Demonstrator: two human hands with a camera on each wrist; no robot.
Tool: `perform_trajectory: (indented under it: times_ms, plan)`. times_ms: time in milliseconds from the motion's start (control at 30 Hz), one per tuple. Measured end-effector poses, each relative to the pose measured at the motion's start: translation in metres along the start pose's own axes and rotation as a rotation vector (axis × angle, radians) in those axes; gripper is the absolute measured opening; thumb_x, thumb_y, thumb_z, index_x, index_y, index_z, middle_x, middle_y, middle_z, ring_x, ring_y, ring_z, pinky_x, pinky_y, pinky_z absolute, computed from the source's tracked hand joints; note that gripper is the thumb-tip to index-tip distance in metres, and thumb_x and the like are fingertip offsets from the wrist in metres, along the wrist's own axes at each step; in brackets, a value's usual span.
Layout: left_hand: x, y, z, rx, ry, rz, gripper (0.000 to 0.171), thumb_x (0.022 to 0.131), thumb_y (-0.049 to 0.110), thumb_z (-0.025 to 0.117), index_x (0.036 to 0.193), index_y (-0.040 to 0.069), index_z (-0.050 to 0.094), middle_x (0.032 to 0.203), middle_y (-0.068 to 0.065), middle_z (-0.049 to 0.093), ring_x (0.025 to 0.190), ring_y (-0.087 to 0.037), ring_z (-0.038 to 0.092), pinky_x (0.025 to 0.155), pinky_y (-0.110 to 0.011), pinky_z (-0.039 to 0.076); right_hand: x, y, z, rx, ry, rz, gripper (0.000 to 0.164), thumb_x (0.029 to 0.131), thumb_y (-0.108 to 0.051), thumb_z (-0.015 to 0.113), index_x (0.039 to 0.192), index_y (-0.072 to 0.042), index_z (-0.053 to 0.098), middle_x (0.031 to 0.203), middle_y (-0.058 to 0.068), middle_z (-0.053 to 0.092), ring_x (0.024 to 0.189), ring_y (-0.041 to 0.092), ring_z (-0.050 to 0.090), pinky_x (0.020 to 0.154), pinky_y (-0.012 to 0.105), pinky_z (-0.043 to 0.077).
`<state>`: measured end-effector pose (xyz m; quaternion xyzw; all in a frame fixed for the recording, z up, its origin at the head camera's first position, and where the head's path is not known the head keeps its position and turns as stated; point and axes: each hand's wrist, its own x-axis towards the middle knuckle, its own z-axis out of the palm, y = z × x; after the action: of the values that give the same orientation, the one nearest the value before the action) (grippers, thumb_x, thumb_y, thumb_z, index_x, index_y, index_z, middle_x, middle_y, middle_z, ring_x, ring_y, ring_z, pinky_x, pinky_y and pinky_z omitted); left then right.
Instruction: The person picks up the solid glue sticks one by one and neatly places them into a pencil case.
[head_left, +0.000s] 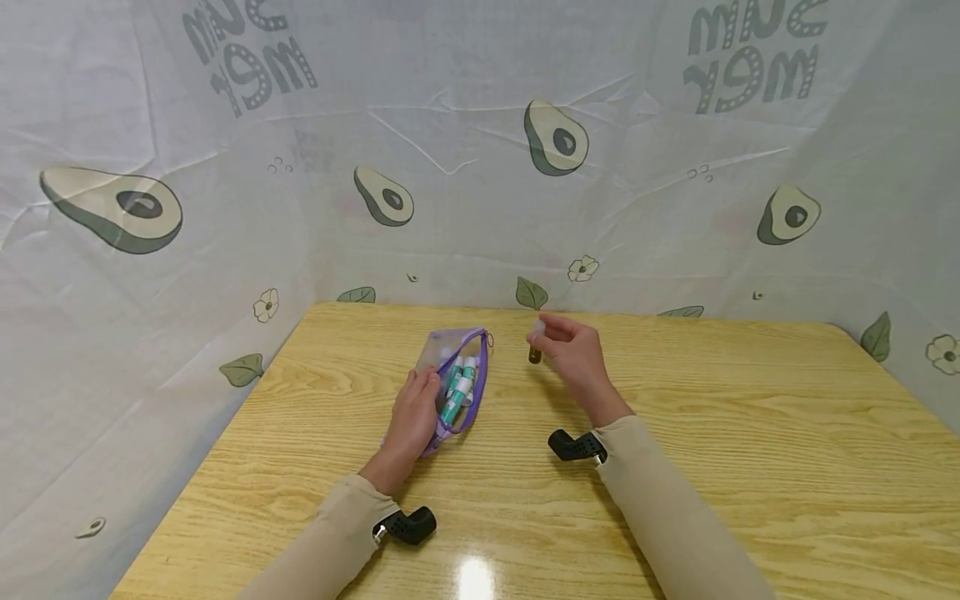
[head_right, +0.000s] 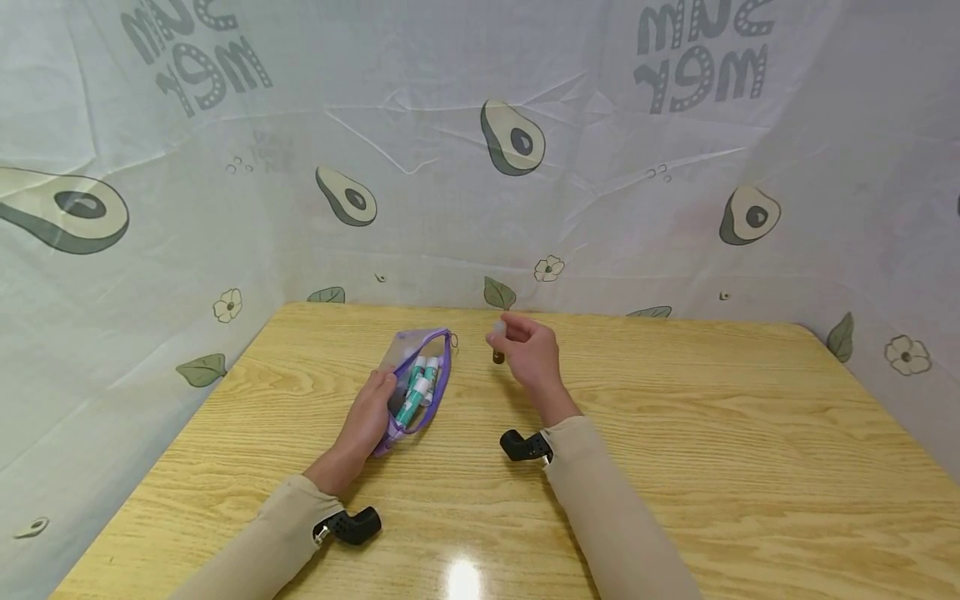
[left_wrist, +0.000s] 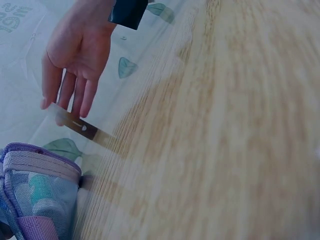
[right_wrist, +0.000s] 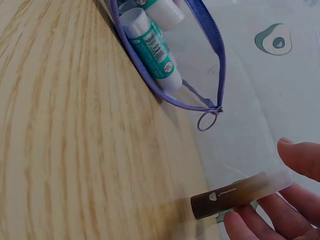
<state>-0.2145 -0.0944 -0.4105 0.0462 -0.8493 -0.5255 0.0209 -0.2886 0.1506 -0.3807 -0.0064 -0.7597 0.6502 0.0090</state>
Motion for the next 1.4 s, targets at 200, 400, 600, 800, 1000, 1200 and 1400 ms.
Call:
perform_trajectory:
  times_ms: [200, 400, 600, 800, 1000, 1200, 1400]
  plan:
    - [0.001, 0.000, 0.000, 0.005, 0.000, -0.002, 0.057, 0.115, 0.035, 0.030, 0.159, 0.003, 0.047, 0.172, -0.020, 0.035, 0.165, -0.044, 0.016, 0.133, -0.067, 0.013, 0.002, 0.006, 0.003, -0.023, 0.025, 0.003, 0.049, 0.102, -0.016, 0.071, 0.149, -0.006, 0.061, 0.146, 0.021, 0.065, 0.136, 0.032, 0.063, 0.109, 0.039, 0.055]
    - [0.000, 0.002, 0.000, 0.000, -0.002, -0.005, 0.057, 0.115, 0.035, 0.031, 0.159, 0.002, 0.047, 0.172, -0.020, 0.035, 0.165, -0.044, 0.015, 0.133, -0.067, 0.012, 0.005, 0.010, 0.005, -0.076, 0.077, 0.005, 0.042, 0.101, -0.016, 0.072, 0.141, -0.003, 0.068, 0.140, 0.022, 0.069, 0.131, 0.031, 0.065, 0.094, 0.025, 0.055]
    - [0.001, 0.001, 0.000, 0.006, 0.001, -0.004, 0.057, 0.114, 0.035, 0.030, 0.159, 0.003, 0.047, 0.172, -0.019, 0.036, 0.165, -0.044, 0.015, 0.133, -0.066, 0.012, 0.005, 0.011, 0.006, -0.099, 0.102, -0.005, 0.038, 0.101, -0.017, 0.073, 0.136, -0.003, 0.071, 0.136, 0.021, 0.072, 0.122, 0.026, 0.067, 0.084, 0.019, 0.055]
    - [0.000, 0.001, 0.000, 0.013, 0.006, -0.007, 0.057, 0.114, 0.035, 0.030, 0.159, 0.003, 0.047, 0.172, -0.020, 0.035, 0.165, -0.044, 0.016, 0.132, -0.067, 0.013, 0.007, 0.013, 0.006, -0.084, 0.104, -0.006, 0.038, 0.101, -0.017, 0.073, 0.136, -0.002, 0.071, 0.136, 0.021, 0.072, 0.119, 0.022, 0.068, 0.088, 0.021, 0.057]
    - [0.001, 0.000, 0.002, 0.011, 0.004, -0.016, 0.057, 0.114, 0.036, 0.031, 0.160, 0.004, 0.046, 0.172, -0.017, 0.036, 0.166, -0.041, 0.015, 0.134, -0.065, 0.012, 0.006, 0.011, 0.005, -0.059, 0.110, 0.004, 0.038, 0.101, -0.017, 0.073, 0.137, -0.003, 0.070, 0.137, 0.021, 0.071, 0.122, 0.025, 0.068, 0.101, 0.035, 0.059]
    - [0.003, 0.000, 0.002, 0.015, 0.004, -0.013, 0.057, 0.114, 0.035, 0.030, 0.159, 0.004, 0.047, 0.172, -0.018, 0.036, 0.166, -0.042, 0.015, 0.134, -0.065, 0.013, 0.006, 0.011, 0.005, -0.049, 0.102, 0.001, 0.039, 0.102, -0.018, 0.073, 0.138, -0.003, 0.070, 0.138, 0.021, 0.070, 0.123, 0.025, 0.067, 0.108, 0.042, 0.057]
    - [0.001, 0.000, 0.001, 0.017, 0.001, -0.011, 0.057, 0.114, 0.035, 0.030, 0.159, 0.003, 0.047, 0.172, -0.019, 0.035, 0.165, -0.043, 0.016, 0.133, -0.065, 0.013, 0.005, 0.011, 0.005, -0.049, 0.093, -0.002, 0.040, 0.102, -0.019, 0.072, 0.138, -0.003, 0.069, 0.139, 0.021, 0.069, 0.126, 0.027, 0.066, 0.109, 0.043, 0.057]
